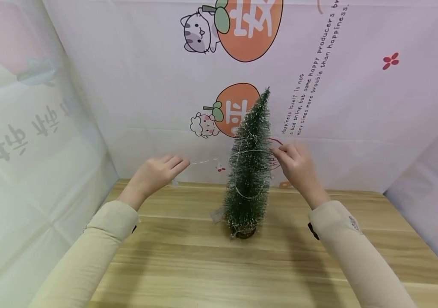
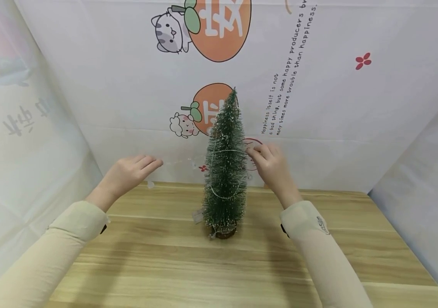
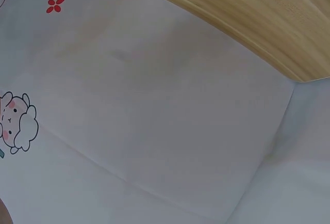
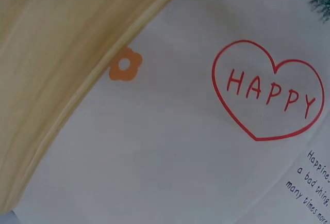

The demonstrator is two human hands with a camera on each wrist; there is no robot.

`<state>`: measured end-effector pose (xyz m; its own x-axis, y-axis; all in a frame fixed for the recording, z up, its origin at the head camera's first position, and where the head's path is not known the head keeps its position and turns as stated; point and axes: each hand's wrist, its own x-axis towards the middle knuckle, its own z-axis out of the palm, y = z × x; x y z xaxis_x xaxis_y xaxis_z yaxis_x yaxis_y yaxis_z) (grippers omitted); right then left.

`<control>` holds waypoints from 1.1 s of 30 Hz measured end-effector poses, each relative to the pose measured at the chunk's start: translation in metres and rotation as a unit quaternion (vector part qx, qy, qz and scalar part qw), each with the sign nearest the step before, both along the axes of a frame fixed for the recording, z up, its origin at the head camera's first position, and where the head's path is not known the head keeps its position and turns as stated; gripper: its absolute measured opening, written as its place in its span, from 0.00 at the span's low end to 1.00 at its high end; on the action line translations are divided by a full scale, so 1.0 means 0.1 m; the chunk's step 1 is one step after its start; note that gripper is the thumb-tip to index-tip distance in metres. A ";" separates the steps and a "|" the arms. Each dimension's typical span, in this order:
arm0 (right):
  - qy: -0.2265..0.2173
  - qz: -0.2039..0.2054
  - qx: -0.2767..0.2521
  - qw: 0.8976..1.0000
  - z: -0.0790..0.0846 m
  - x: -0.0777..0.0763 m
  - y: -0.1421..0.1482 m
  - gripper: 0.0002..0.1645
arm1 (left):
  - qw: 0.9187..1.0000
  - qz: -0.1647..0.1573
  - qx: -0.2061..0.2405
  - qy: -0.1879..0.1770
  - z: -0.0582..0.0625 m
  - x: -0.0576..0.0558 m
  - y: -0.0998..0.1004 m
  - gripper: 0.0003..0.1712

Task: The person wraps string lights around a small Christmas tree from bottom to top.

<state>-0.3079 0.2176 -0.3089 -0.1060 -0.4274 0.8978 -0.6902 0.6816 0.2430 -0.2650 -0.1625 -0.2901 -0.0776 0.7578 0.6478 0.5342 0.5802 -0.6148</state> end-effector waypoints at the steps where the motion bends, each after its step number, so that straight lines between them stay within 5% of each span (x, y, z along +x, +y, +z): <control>1: 0.001 0.001 -0.006 1.000 -0.02 0.01 0.00 0.06 | 1.000 0.001 -0.001 0.000 0.00 0.00 0.00 0.17; 17: 0.053 0.017 -0.122 0.991 -0.08 0.15 -0.04 0.17 | 0.998 0.011 0.060 -0.017 -0.03 -0.02 0.01 0.18; 33: 0.065 0.031 -0.009 0.997 -0.40 0.14 0.02 0.14 | 0.999 0.018 -0.008 -0.027 -0.31 0.00 -0.10 0.19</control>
